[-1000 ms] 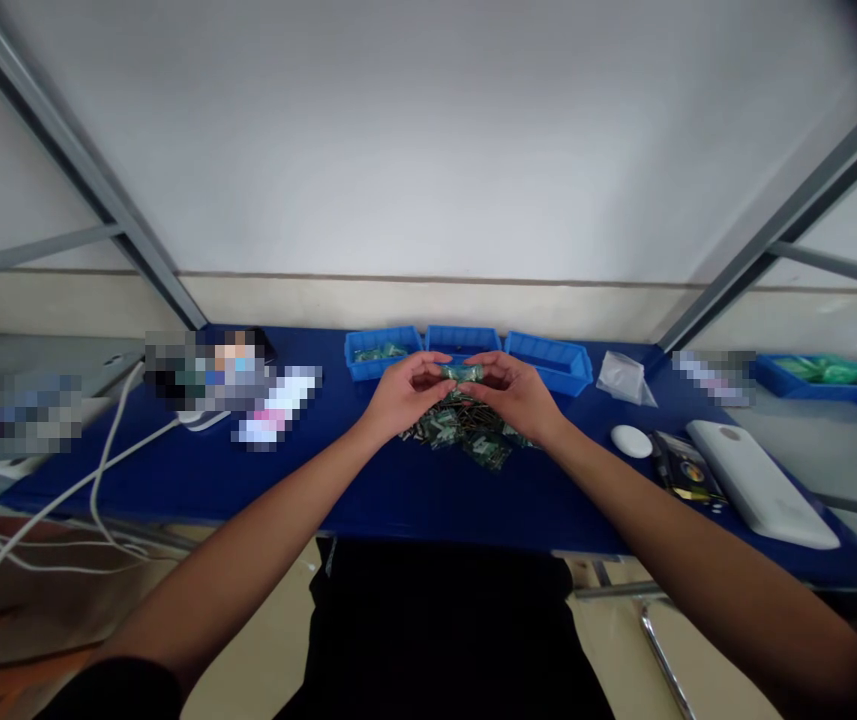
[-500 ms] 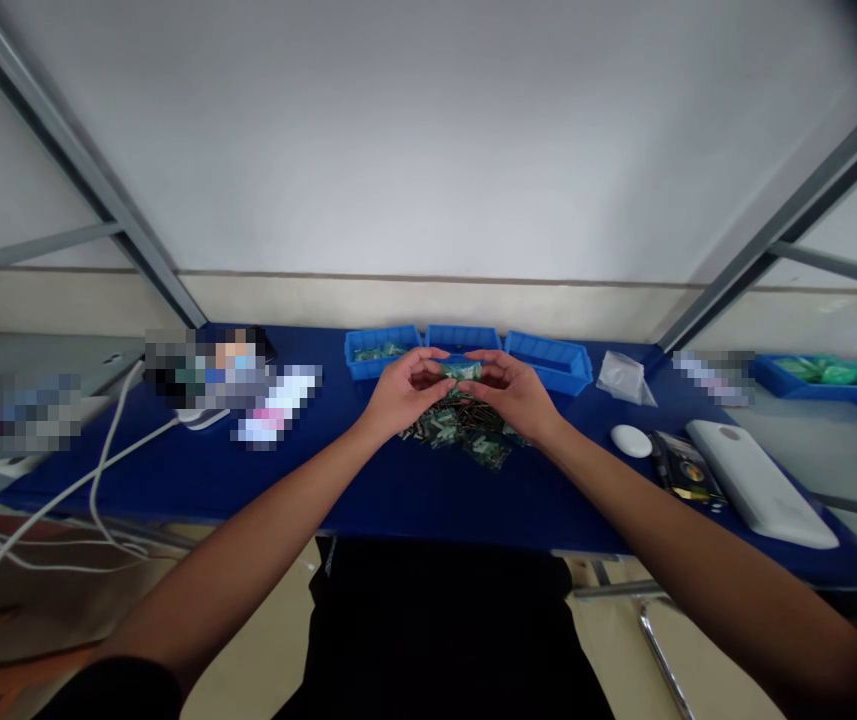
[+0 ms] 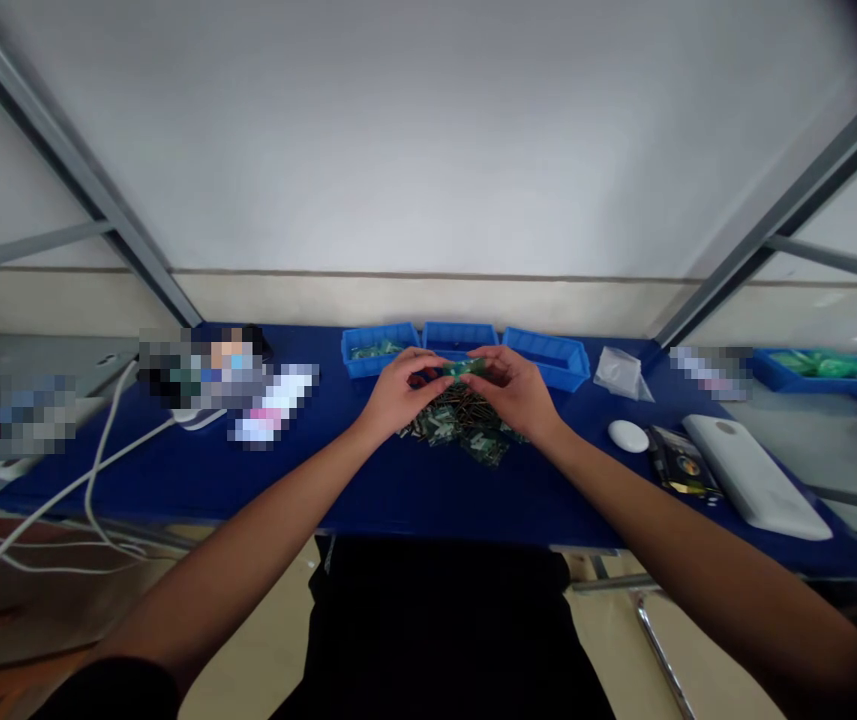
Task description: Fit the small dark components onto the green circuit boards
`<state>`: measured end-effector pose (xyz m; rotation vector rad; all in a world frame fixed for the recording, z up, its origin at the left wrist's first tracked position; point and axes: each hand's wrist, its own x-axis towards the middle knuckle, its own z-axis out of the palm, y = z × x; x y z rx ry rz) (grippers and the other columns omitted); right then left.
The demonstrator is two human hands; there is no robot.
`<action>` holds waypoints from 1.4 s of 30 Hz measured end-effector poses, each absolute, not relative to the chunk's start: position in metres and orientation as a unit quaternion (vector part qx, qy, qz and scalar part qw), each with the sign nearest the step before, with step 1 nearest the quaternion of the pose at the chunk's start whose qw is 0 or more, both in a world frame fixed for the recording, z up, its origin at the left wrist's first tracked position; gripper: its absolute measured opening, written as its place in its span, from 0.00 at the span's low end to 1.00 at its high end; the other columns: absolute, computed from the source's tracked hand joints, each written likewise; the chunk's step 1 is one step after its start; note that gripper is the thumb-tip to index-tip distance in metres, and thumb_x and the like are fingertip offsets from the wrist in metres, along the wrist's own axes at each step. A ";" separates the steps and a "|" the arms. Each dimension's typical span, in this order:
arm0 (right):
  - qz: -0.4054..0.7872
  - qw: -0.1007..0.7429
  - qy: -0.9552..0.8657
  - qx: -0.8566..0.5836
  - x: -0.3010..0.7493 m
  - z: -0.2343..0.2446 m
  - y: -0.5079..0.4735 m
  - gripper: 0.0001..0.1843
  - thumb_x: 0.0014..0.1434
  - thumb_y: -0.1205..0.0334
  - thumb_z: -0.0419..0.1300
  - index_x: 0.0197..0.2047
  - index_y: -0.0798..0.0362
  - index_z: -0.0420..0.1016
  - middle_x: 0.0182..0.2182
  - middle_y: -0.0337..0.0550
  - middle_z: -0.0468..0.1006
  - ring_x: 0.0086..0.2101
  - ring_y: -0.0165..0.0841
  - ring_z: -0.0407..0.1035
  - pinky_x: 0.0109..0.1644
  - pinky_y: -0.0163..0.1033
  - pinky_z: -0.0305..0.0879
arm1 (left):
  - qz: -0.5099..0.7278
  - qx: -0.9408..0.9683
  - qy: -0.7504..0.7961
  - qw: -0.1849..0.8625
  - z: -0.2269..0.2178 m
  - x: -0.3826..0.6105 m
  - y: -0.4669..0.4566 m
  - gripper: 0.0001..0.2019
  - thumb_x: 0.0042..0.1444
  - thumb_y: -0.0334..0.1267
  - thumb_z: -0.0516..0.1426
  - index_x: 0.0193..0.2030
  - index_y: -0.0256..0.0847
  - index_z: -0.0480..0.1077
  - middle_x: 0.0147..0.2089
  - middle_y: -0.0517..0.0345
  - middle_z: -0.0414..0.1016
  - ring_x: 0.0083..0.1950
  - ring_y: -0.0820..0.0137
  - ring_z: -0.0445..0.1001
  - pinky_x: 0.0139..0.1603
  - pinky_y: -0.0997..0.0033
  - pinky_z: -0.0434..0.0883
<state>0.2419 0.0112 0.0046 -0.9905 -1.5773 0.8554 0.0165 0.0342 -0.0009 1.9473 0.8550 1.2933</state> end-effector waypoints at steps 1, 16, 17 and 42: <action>0.344 0.519 -0.664 -0.414 0.243 0.004 0.012 0.18 0.60 0.50 0.73 0.50 0.45 0.78 0.42 0.43 0.86 0.41 0.40 0.82 0.52 0.51 0.80 | 0.489 0.748 0.328 0.305 -0.001 0.015 0.035 0.11 0.63 0.44 0.68 0.51 0.46 0.84 0.53 0.49 0.80 0.46 0.66 0.80 0.41 0.67 0.79; 0.218 0.531 -0.713 -0.402 0.249 0.003 0.017 0.08 0.68 0.62 0.62 0.45 0.43 0.84 0.61 0.48 0.75 0.59 0.43 0.75 0.64 0.57 0.75 | 0.486 0.729 0.309 0.370 -0.001 0.013 0.034 0.12 0.68 0.39 0.60 0.52 0.45 0.85 0.47 0.51 0.86 0.42 0.66 0.84 0.46 0.61 0.83; 0.227 0.534 -0.704 -0.410 0.249 0.002 0.018 0.08 0.69 0.60 0.61 0.46 0.44 0.83 0.60 0.47 0.77 0.58 0.43 0.75 0.64 0.57 0.75 | 0.485 0.729 0.313 0.369 -0.001 0.013 0.034 0.12 0.68 0.39 0.60 0.52 0.45 0.84 0.48 0.51 0.85 0.41 0.66 0.84 0.45 0.62 0.83; 0.134 0.448 -0.823 -0.323 0.230 0.022 -0.015 0.29 0.74 0.62 0.55 0.75 0.38 0.58 0.58 0.50 0.75 0.53 0.44 0.76 0.64 0.59 0.74 | 0.391 0.830 0.342 0.204 0.006 0.016 0.022 0.08 0.71 0.37 0.58 0.50 0.41 0.78 0.42 0.54 0.82 0.40 0.65 0.79 0.43 0.65 0.73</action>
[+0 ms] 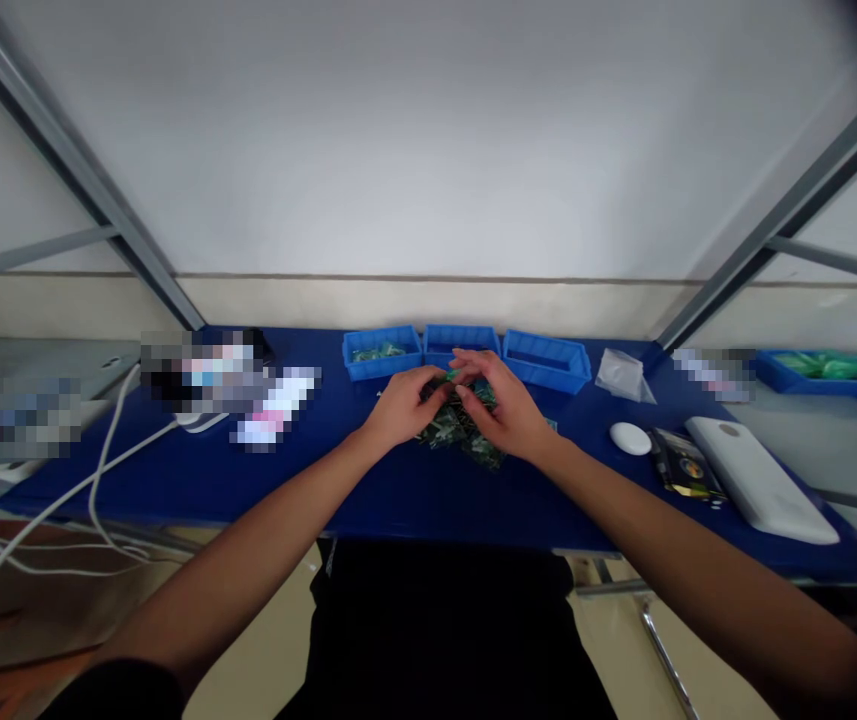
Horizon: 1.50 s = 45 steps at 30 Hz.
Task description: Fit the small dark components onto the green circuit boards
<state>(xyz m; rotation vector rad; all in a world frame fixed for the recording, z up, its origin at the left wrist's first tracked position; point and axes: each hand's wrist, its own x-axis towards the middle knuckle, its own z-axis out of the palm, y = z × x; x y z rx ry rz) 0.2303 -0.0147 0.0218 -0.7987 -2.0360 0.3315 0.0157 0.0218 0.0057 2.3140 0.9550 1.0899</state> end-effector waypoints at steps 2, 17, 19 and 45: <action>0.136 0.472 -0.801 -0.343 0.230 0.020 -0.013 0.29 0.73 0.61 0.56 0.74 0.38 0.59 0.59 0.51 0.74 0.53 0.45 0.75 0.61 0.60 0.76 | 0.405 0.821 0.339 0.215 0.005 0.015 0.024 0.08 0.71 0.38 0.58 0.46 0.41 0.79 0.42 0.54 0.81 0.40 0.65 0.78 0.44 0.65 0.72; 0.467 0.521 -0.609 -0.375 0.237 0.002 0.014 0.22 0.54 0.45 0.77 0.44 0.46 0.77 0.39 0.40 0.83 0.36 0.36 0.77 0.40 0.45 0.79 | 0.429 0.719 0.337 0.431 -0.005 0.018 0.031 0.16 0.67 0.52 0.63 0.48 0.41 0.79 0.38 0.57 0.80 0.36 0.68 0.75 0.38 0.70 0.69; 0.463 0.515 -0.613 -0.380 0.237 0.003 0.014 0.23 0.53 0.46 0.77 0.44 0.47 0.77 0.38 0.40 0.83 0.35 0.35 0.76 0.40 0.45 0.78 | 0.437 0.717 0.335 0.427 -0.004 0.018 0.031 0.16 0.66 0.51 0.64 0.48 0.41 0.79 0.40 0.56 0.81 0.38 0.68 0.77 0.40 0.69 0.71; 0.179 0.535 -0.716 -0.411 0.240 0.011 0.006 0.06 0.64 0.63 0.65 0.45 0.47 0.80 0.44 0.44 0.81 0.41 0.38 0.77 0.49 0.47 0.76 | 0.444 0.801 0.358 0.181 0.009 0.016 0.019 0.17 0.72 0.45 0.59 0.63 0.44 0.74 0.36 0.57 0.79 0.33 0.67 0.76 0.41 0.64 0.76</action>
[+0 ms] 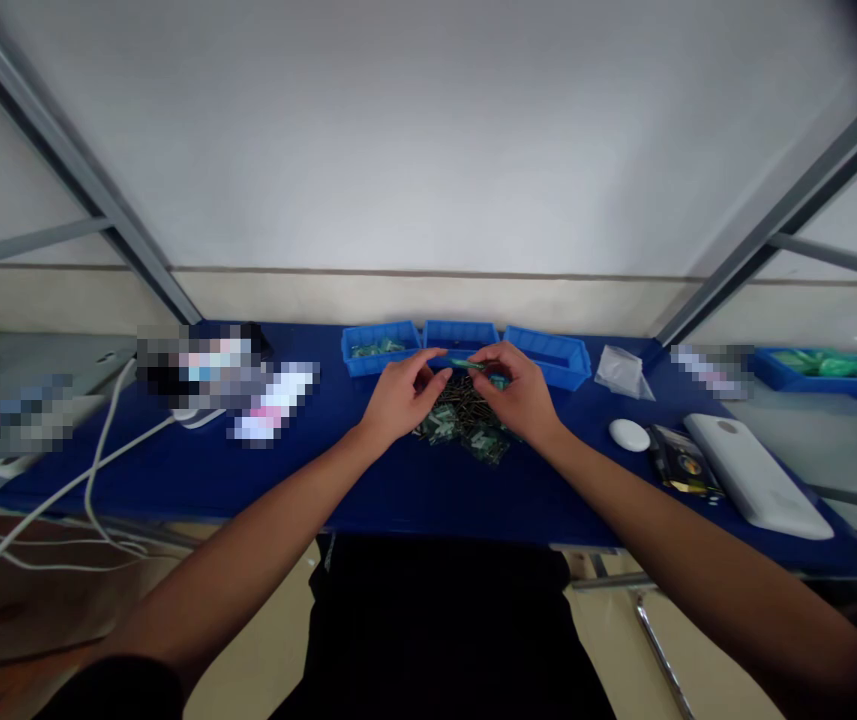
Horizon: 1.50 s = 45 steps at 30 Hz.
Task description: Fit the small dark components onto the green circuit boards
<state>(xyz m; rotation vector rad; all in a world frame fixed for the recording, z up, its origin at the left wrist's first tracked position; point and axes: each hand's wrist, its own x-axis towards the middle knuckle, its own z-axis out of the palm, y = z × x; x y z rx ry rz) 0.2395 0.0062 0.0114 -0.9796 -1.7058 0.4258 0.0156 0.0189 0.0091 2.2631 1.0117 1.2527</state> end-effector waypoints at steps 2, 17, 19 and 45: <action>0.132 0.522 -0.747 -0.391 0.240 0.013 0.005 0.08 0.64 0.66 0.64 0.46 0.46 0.82 0.45 0.45 0.81 0.46 0.40 0.77 0.54 0.50 0.76 | 0.440 0.801 0.335 0.230 0.006 0.016 0.021 0.18 0.72 0.40 0.58 0.66 0.46 0.73 0.40 0.56 0.82 0.37 0.67 0.80 0.44 0.64 0.78; 0.404 0.564 -0.612 -0.379 0.236 0.009 0.011 0.21 0.69 0.41 0.62 0.58 0.41 0.76 0.54 0.46 0.78 0.48 0.42 0.76 0.48 0.53 0.84 | 0.497 0.705 0.317 0.394 0.007 0.016 0.029 0.12 0.65 0.39 0.62 0.53 0.41 0.82 0.49 0.51 0.84 0.44 0.65 0.80 0.47 0.65 0.78; 0.447 0.557 -0.594 -0.369 0.235 0.008 0.011 0.19 0.68 0.40 0.64 0.54 0.43 0.77 0.49 0.45 0.80 0.44 0.40 0.77 0.46 0.51 0.84 | 0.495 0.713 0.311 0.388 0.005 0.019 0.030 0.11 0.64 0.42 0.64 0.49 0.40 0.81 0.51 0.49 0.83 0.46 0.64 0.81 0.49 0.63 0.78; 0.344 0.578 -0.627 -0.393 0.237 0.016 0.006 0.17 0.65 0.46 0.69 0.52 0.45 0.78 0.50 0.47 0.82 0.46 0.40 0.77 0.42 0.46 0.79 | 0.475 0.658 0.329 0.482 -0.004 0.016 0.039 0.16 0.64 0.51 0.65 0.48 0.40 0.77 0.41 0.53 0.84 0.43 0.62 0.84 0.50 0.56 0.81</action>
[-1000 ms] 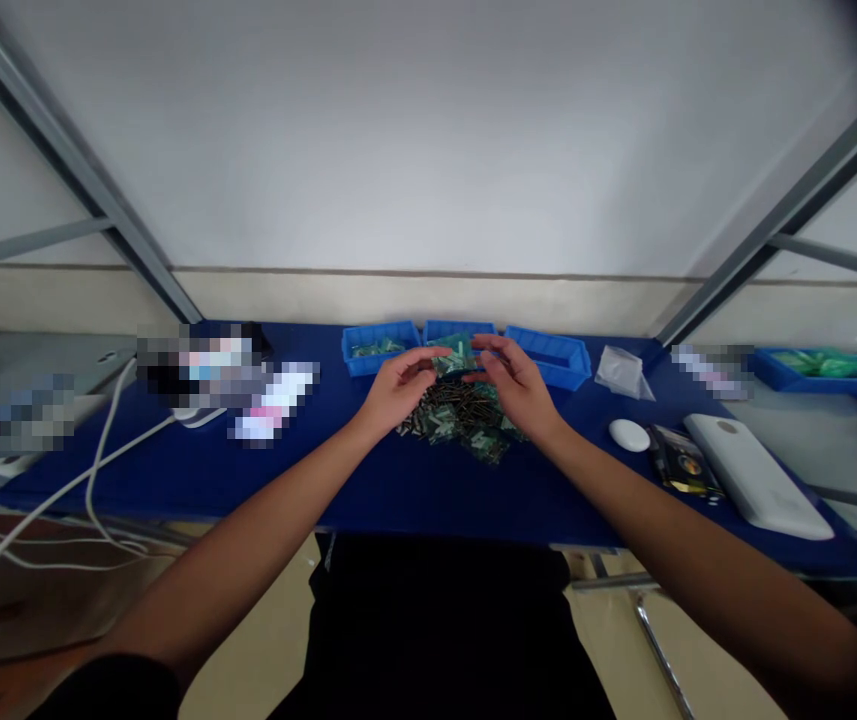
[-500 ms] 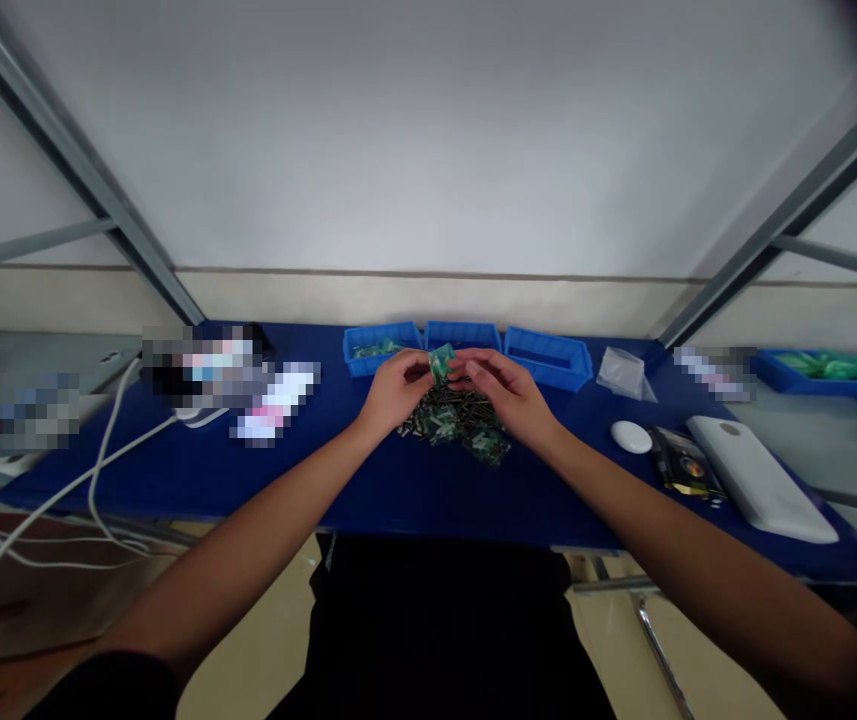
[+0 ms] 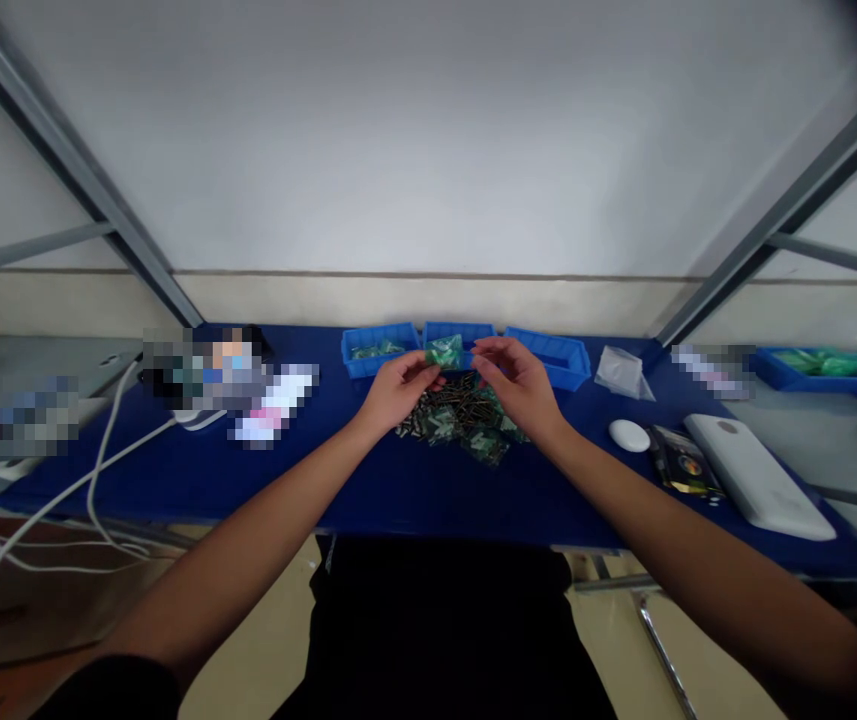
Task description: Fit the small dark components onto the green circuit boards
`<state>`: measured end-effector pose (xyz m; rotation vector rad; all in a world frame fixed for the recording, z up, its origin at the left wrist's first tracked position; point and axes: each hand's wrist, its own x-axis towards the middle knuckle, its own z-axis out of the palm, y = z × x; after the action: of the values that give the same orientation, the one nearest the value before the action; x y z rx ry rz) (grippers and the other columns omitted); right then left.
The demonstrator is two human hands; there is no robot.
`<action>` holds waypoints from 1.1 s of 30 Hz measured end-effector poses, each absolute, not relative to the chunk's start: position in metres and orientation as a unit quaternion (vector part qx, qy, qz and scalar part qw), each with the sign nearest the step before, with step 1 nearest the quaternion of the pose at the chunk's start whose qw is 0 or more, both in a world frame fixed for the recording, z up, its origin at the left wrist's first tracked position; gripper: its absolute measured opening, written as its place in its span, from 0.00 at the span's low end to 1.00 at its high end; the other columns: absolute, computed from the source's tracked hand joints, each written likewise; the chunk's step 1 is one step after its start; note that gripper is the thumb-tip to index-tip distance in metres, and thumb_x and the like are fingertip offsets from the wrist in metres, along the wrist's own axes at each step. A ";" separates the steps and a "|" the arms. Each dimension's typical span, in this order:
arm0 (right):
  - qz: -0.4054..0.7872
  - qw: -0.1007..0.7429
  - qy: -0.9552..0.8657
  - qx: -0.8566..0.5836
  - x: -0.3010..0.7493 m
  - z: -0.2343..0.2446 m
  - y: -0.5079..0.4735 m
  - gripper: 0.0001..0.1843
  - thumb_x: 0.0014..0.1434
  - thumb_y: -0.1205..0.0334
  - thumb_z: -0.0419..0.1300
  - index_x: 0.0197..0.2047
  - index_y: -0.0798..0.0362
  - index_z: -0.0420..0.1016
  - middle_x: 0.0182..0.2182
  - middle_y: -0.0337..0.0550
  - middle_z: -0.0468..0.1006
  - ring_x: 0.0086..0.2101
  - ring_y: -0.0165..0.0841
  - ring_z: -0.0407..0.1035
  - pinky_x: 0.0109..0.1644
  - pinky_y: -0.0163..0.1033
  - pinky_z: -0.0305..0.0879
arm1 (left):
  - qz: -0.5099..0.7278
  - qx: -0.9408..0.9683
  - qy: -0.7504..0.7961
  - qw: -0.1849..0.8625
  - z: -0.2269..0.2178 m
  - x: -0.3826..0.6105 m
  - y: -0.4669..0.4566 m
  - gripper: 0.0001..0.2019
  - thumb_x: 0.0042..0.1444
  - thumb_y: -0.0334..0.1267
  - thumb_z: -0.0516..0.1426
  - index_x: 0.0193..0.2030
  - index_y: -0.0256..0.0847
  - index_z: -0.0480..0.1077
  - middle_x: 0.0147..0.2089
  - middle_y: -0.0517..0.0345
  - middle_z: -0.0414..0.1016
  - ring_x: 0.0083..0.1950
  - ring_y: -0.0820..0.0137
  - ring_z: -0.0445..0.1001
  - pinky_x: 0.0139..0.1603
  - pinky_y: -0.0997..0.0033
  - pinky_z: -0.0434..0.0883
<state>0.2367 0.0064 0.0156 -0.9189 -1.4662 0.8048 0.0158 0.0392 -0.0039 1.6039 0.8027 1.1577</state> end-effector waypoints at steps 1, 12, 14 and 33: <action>0.334 0.572 -0.630 -0.404 0.238 0.014 0.008 0.18 0.63 0.47 0.70 0.52 0.45 0.77 0.51 0.47 0.81 0.45 0.40 0.77 0.41 0.45 0.78 | 0.478 0.654 0.328 0.485 -0.004 0.016 0.039 0.16 0.63 0.50 0.65 0.48 0.40 0.77 0.41 0.53 0.83 0.42 0.62 0.84 0.49 0.57 0.82; 0.358 0.506 -0.667 -0.414 0.235 0.012 0.004 0.21 0.64 0.44 0.68 0.55 0.44 0.76 0.53 0.48 0.80 0.45 0.41 0.76 0.40 0.46 0.79 | 0.630 0.525 0.403 0.407 -0.008 -0.012 0.067 0.12 0.68 0.47 0.60 0.50 0.43 0.66 0.42 0.56 0.77 0.40 0.63 0.85 0.47 0.54 0.83; 0.351 0.499 -0.673 -0.418 0.236 0.013 0.003 0.20 0.64 0.44 0.68 0.55 0.44 0.76 0.51 0.48 0.80 0.43 0.41 0.76 0.40 0.48 0.79 | 0.575 0.550 0.454 0.401 -0.011 -0.016 0.069 0.16 0.66 0.46 0.63 0.54 0.42 0.68 0.50 0.50 0.77 0.40 0.62 0.85 0.40 0.58 0.83; 0.126 0.297 -0.897 -0.303 0.238 0.004 -0.001 0.28 0.70 0.48 0.65 0.69 0.45 0.72 0.65 0.56 0.74 0.66 0.51 0.67 0.72 0.63 0.64 | 0.456 0.766 0.428 0.150 0.004 -0.008 0.043 0.11 0.71 0.41 0.58 0.55 0.43 0.78 0.55 0.50 0.77 0.38 0.68 0.76 0.42 0.64 0.76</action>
<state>0.2380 -0.0010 0.0041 -0.8044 -2.3836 0.3356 -0.0078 0.0426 0.0040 2.2010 1.2297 1.3099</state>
